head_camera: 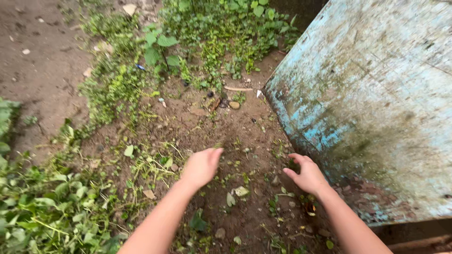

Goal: The person pulls weeds from the ground by hand and gathers them into a pile.

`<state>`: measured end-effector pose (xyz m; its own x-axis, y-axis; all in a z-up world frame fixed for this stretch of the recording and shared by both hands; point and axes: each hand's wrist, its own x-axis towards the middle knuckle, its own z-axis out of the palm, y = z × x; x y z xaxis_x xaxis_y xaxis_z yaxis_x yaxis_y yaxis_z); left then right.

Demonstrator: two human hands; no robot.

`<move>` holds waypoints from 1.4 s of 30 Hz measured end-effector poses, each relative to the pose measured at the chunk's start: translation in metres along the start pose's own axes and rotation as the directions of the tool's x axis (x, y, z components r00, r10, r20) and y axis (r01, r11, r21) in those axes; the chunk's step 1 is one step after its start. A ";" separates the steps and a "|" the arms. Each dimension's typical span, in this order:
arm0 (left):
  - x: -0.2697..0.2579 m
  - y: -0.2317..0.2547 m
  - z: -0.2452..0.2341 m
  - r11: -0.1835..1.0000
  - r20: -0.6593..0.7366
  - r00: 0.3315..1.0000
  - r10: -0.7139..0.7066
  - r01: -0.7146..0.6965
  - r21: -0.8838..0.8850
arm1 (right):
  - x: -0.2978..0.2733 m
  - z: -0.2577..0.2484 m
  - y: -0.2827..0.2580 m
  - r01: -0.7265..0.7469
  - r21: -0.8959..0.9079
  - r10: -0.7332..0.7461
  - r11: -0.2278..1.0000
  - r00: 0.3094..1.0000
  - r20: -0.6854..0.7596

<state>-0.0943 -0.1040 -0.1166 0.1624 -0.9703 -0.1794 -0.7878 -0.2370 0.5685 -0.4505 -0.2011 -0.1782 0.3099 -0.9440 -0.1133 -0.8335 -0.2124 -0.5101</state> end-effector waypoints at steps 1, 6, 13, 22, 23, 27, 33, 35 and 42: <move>-0.012 -0.007 -0.022 1.000 -0.077 0.997 0.030 -0.029 0.009 | 0.008 0.005 -0.004 0.008 0.006 -0.008 1.000 1.000 -0.001; -0.046 -0.006 -0.035 0.922 -0.057 0.997 0.050 -0.024 0.386 | 0.040 0.048 -0.012 -0.053 -0.039 0.050 0.998 0.996 -0.076; -0.038 0.019 0.050 0.973 0.191 0.982 -0.003 -0.041 0.228 | 0.064 0.031 -0.072 0.012 0.177 0.021 0.984 0.982 -0.186; -0.005 -0.051 0.093 0.987 -0.136 0.984 0.113 -0.096 0.126 | 0.012 -0.003 -0.172 0.215 0.025 -0.207 0.976 0.895 0.396; -0.005 -0.056 0.071 0.995 -0.243 0.965 0.103 -0.102 0.019 | 0.006 0.013 -0.161 0.239 0.003 -0.216 0.971 0.873 0.437; -0.013 -0.055 -0.017 0.998 -0.375 0.925 0.063 -0.060 0.021 | -0.001 0.074 -0.117 0.340 -0.008 -0.327 0.940 0.910 0.253; -0.044 -0.027 -0.018 0.984 -0.063 0.996 0.063 -0.052 0.170 | 0.063 0.037 -0.172 0.354 0.283 -0.362 0.891 0.932 -0.025; -0.038 -0.024 0.014 0.965 -0.016 0.996 0.093 -0.086 0.246 | 0.083 -0.005 -0.221 0.330 0.320 -0.342 0.888 0.940 -0.020; 0.008 -0.071 0.093 0.974 -0.092 0.992 0.086 -0.064 0.218 | 0.076 -0.028 -0.239 0.541 0.111 -0.546 0.833 0.838 0.011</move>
<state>-0.0924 -0.0903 -0.2328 0.1481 -0.9874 -0.0550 -0.9071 -0.1578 0.3902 -0.2405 -0.2291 -0.0414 0.7197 -0.6722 0.1740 -0.4760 -0.6600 -0.5812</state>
